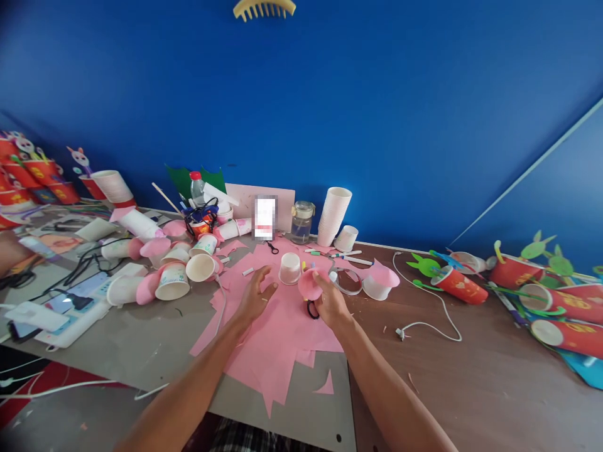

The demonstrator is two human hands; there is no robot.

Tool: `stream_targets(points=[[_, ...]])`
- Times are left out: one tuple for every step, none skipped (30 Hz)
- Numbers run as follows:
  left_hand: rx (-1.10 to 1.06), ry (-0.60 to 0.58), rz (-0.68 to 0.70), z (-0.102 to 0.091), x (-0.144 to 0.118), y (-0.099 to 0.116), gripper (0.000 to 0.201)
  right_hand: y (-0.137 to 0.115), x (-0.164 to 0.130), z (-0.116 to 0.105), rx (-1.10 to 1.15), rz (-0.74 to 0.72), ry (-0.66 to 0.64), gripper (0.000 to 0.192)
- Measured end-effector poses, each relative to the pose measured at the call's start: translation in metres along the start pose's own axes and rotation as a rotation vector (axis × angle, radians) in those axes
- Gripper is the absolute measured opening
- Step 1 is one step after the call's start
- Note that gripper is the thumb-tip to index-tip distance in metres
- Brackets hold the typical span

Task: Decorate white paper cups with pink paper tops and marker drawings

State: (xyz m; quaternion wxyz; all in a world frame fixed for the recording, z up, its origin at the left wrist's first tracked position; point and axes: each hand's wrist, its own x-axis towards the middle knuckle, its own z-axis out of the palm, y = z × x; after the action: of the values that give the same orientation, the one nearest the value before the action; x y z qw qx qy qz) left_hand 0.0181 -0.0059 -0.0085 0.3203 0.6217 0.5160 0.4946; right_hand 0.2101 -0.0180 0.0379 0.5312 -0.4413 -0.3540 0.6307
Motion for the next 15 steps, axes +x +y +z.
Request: stream_targets(points=[[-0.031,0.006,-0.011,0.001,0.001,-0.002,0.047,-0.004,0.004,0.004,-0.051,-0.03,-0.001,0.043],[-0.059,0.005,-0.021,0.001,0.002,-0.004,0.049,-0.008,0.007,0.009,-0.1,-0.087,0.026,0.04],[-0.083,0.003,-0.031,0.001,0.003,-0.006,0.05,-0.011,0.01,0.013,-0.108,-0.126,0.046,0.036],[-0.1,-0.002,-0.042,0.002,0.003,-0.006,0.05,-0.014,0.012,0.017,-0.121,-0.162,0.061,0.033],[-0.112,-0.01,-0.049,0.001,0.004,-0.007,0.05,-0.015,0.013,0.02,-0.132,-0.185,0.068,0.031],[-0.119,-0.018,-0.049,0.001,0.004,-0.006,0.05,-0.016,0.014,0.023,-0.139,-0.198,0.068,0.031],[-0.125,-0.029,-0.043,0.001,0.004,-0.005,0.05,-0.015,0.014,0.026,-0.145,-0.198,0.055,0.032],[-0.13,-0.042,-0.031,0.0,0.004,-0.003,0.05,-0.014,0.014,0.029,-0.145,-0.187,0.031,0.034],[-0.132,-0.054,-0.018,-0.001,0.004,-0.001,0.051,-0.011,0.014,0.031,-0.141,-0.169,-0.001,0.038],[-0.129,-0.061,-0.006,-0.002,0.005,0.001,0.052,-0.008,0.013,0.033,-0.133,-0.147,-0.037,0.042],[-0.114,-0.06,0.0,-0.004,0.004,0.004,0.052,-0.005,0.012,0.035,-0.125,-0.123,-0.071,0.045],[-0.084,-0.051,-0.001,-0.005,0.004,0.006,0.052,-0.001,0.011,0.037,-0.112,-0.101,-0.101,0.048],[-0.036,-0.042,-0.003,-0.007,0.004,0.009,0.052,0.002,0.01,0.038,-0.097,-0.082,-0.125,0.049],[0.019,-0.033,-0.01,-0.008,0.003,0.011,0.052,0.004,0.009,0.039,-0.082,-0.069,-0.142,0.049],[0.067,-0.023,-0.016,-0.01,0.002,0.013,0.051,0.006,0.007,0.039,-0.072,-0.072,-0.153,0.048]])
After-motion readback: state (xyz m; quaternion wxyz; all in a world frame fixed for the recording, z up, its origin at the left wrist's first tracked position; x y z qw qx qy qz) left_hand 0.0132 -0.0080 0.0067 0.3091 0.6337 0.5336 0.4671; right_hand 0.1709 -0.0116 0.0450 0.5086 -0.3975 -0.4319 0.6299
